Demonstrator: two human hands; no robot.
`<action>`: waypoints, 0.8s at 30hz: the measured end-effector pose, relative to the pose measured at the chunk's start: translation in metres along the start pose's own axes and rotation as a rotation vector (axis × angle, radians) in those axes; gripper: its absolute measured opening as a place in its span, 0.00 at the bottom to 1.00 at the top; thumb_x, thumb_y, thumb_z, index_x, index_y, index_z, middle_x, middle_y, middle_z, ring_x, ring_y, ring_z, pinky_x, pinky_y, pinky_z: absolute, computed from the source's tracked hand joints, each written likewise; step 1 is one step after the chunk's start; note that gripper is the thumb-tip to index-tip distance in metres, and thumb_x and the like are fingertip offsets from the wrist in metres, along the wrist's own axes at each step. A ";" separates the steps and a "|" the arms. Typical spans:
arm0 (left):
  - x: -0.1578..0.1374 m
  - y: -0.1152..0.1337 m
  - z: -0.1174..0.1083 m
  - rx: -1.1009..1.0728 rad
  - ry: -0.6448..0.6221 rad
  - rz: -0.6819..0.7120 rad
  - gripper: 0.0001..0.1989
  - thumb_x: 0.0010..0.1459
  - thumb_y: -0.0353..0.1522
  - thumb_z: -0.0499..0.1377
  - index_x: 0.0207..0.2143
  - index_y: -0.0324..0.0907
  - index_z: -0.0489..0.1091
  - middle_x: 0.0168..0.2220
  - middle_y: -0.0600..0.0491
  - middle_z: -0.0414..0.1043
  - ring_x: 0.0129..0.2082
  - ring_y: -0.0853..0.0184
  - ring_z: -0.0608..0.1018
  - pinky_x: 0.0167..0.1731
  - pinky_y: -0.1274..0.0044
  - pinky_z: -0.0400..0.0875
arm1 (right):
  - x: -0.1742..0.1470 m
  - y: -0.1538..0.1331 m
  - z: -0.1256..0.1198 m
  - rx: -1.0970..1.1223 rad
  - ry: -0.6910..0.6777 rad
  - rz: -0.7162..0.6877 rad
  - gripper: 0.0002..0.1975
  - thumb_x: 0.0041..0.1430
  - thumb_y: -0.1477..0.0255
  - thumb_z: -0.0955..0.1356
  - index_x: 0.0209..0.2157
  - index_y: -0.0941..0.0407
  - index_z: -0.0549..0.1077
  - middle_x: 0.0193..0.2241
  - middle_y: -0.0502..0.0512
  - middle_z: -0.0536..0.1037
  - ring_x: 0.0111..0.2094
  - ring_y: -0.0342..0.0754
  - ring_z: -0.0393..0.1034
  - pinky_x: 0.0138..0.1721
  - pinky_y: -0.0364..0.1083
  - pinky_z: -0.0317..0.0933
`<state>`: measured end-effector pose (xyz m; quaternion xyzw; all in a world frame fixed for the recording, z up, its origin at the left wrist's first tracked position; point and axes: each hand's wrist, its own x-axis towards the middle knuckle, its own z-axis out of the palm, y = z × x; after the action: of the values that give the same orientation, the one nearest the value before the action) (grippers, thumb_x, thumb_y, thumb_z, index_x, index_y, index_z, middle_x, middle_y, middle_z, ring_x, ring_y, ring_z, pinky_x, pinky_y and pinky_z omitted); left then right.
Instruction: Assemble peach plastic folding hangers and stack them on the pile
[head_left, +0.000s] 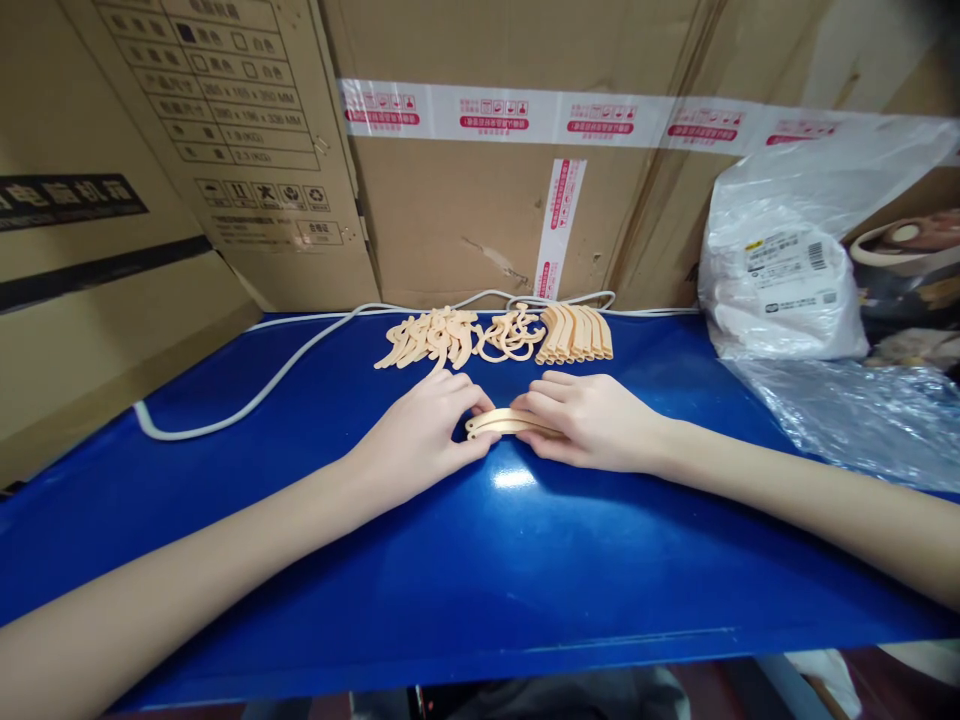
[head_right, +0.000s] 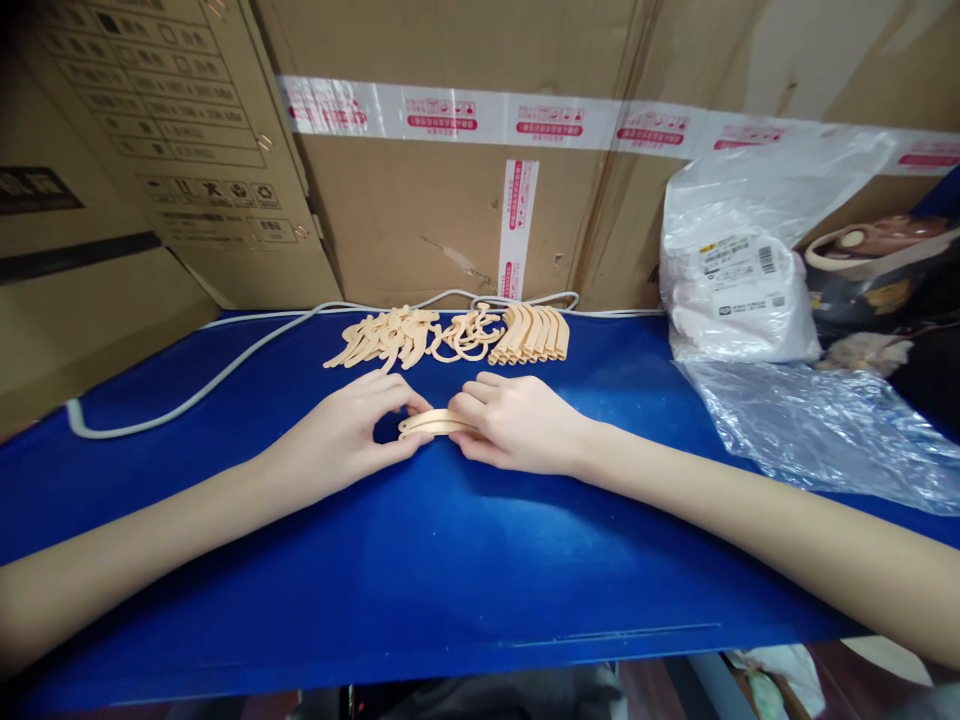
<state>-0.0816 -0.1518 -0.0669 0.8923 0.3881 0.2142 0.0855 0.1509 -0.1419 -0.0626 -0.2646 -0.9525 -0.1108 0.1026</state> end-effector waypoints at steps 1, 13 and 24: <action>0.000 0.000 0.000 0.014 -0.012 0.014 0.08 0.62 0.37 0.57 0.37 0.42 0.71 0.37 0.52 0.72 0.40 0.62 0.72 0.41 0.70 0.66 | -0.003 0.001 0.000 0.001 0.002 -0.011 0.14 0.66 0.65 0.61 0.41 0.59 0.73 0.32 0.58 0.76 0.33 0.49 0.69 0.31 0.45 0.59; 0.004 -0.001 -0.001 0.111 -0.077 0.057 0.09 0.63 0.37 0.54 0.36 0.42 0.70 0.35 0.53 0.70 0.37 0.64 0.70 0.35 0.73 0.62 | -0.033 0.017 0.007 0.254 0.052 0.092 0.16 0.66 0.60 0.63 0.41 0.58 0.71 0.32 0.54 0.72 0.33 0.46 0.67 0.33 0.44 0.59; -0.002 -0.005 0.003 0.070 -0.092 0.076 0.10 0.64 0.37 0.53 0.44 0.43 0.68 0.38 0.53 0.69 0.39 0.64 0.70 0.38 0.73 0.64 | -0.032 0.016 0.010 0.372 0.036 0.171 0.15 0.64 0.57 0.65 0.36 0.56 0.68 0.27 0.49 0.67 0.29 0.44 0.62 0.30 0.42 0.54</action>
<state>-0.0843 -0.1501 -0.0717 0.9177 0.3568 0.1624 0.0636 0.1842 -0.1411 -0.0780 -0.3190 -0.9286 0.0713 0.1759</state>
